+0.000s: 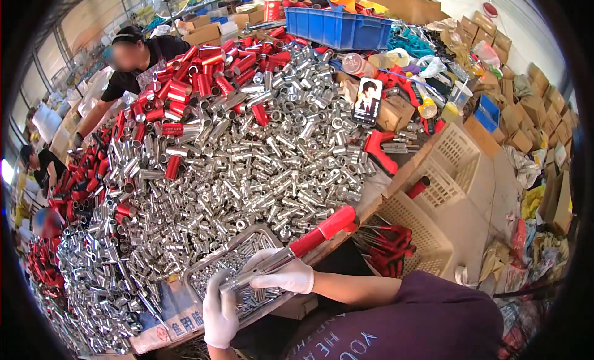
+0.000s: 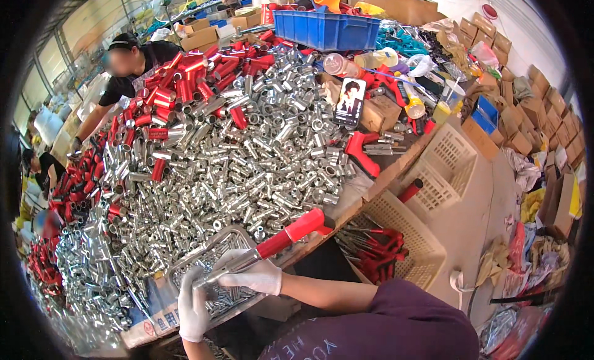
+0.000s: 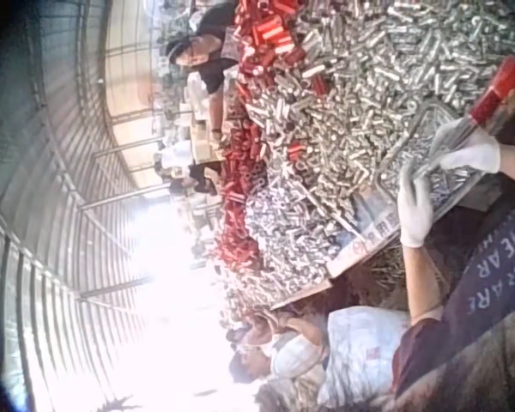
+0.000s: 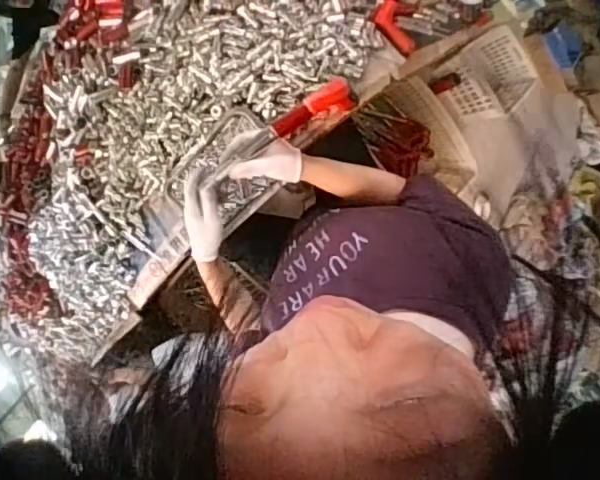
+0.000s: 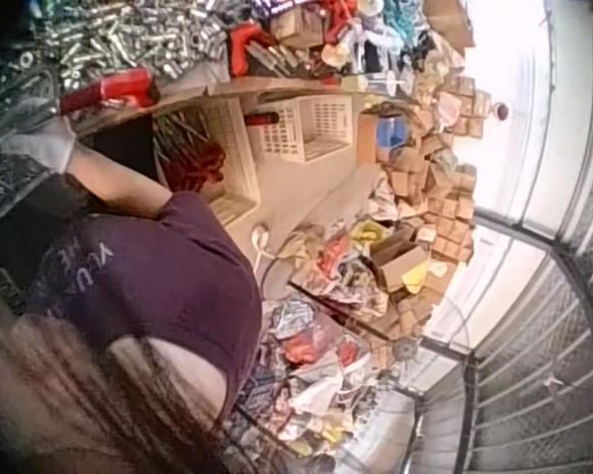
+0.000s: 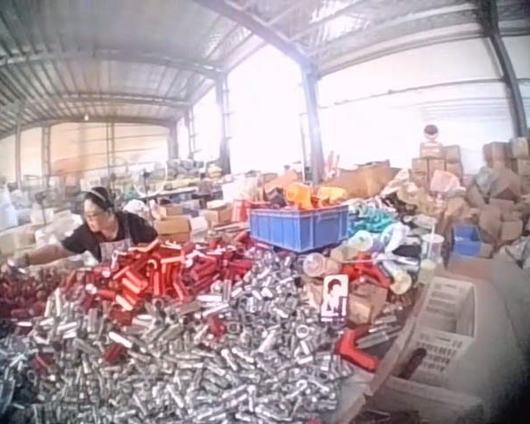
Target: The person assembles tools by inserting metal pins and small components into metal cylinders and fitting red handles and sleeves onto the metal bodies by hand.
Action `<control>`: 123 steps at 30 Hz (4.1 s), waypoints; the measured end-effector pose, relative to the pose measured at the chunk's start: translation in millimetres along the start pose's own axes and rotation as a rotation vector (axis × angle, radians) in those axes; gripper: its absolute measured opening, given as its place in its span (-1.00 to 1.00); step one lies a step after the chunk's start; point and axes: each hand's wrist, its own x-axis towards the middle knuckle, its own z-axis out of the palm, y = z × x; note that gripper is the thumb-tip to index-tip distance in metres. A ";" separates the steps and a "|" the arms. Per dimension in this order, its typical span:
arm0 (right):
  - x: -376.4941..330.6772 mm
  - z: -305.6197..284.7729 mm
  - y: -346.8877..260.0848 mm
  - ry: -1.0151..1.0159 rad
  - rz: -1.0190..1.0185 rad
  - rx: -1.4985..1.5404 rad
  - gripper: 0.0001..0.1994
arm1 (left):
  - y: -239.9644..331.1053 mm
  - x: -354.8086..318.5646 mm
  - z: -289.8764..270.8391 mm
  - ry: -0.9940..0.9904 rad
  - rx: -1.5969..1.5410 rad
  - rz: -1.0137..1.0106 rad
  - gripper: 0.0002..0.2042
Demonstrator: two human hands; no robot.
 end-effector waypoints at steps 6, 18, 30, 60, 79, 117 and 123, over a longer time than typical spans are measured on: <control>-0.1 -1.1 1.5 -0.014 0.032 0.023 -0.72 | -0.7 4.9 7.9 0.107 0.280 0.496 -0.76; -1.3 -1.4 1.3 0.002 0.006 0.019 -0.73 | 13.2 11.8 -1.2 -0.025 0.113 0.012 -0.69; -1.3 0.5 7.1 0.042 0.068 0.092 -0.78 | 21.3 5.3 5.5 0.072 0.077 0.128 -0.66; -88.3 5.2 -34.5 -0.145 0.021 -0.753 -0.65 | -50.6 -36.4 79.0 -0.809 -0.336 0.269 -0.36; -111.5 -51.5 29.0 0.686 -0.086 -0.596 -0.90 | -80.9 -15.0 169.0 0.097 0.320 0.428 -0.70; -84.6 -92.0 205.6 -0.363 0.487 -1.535 -0.43 | -409.6 18.1 115.2 0.100 0.629 -0.078 -0.43; -45.5 -32.0 226.3 -0.348 0.314 -1.331 -0.44 | -381.2 32.0 101.8 0.006 0.702 -0.055 -0.43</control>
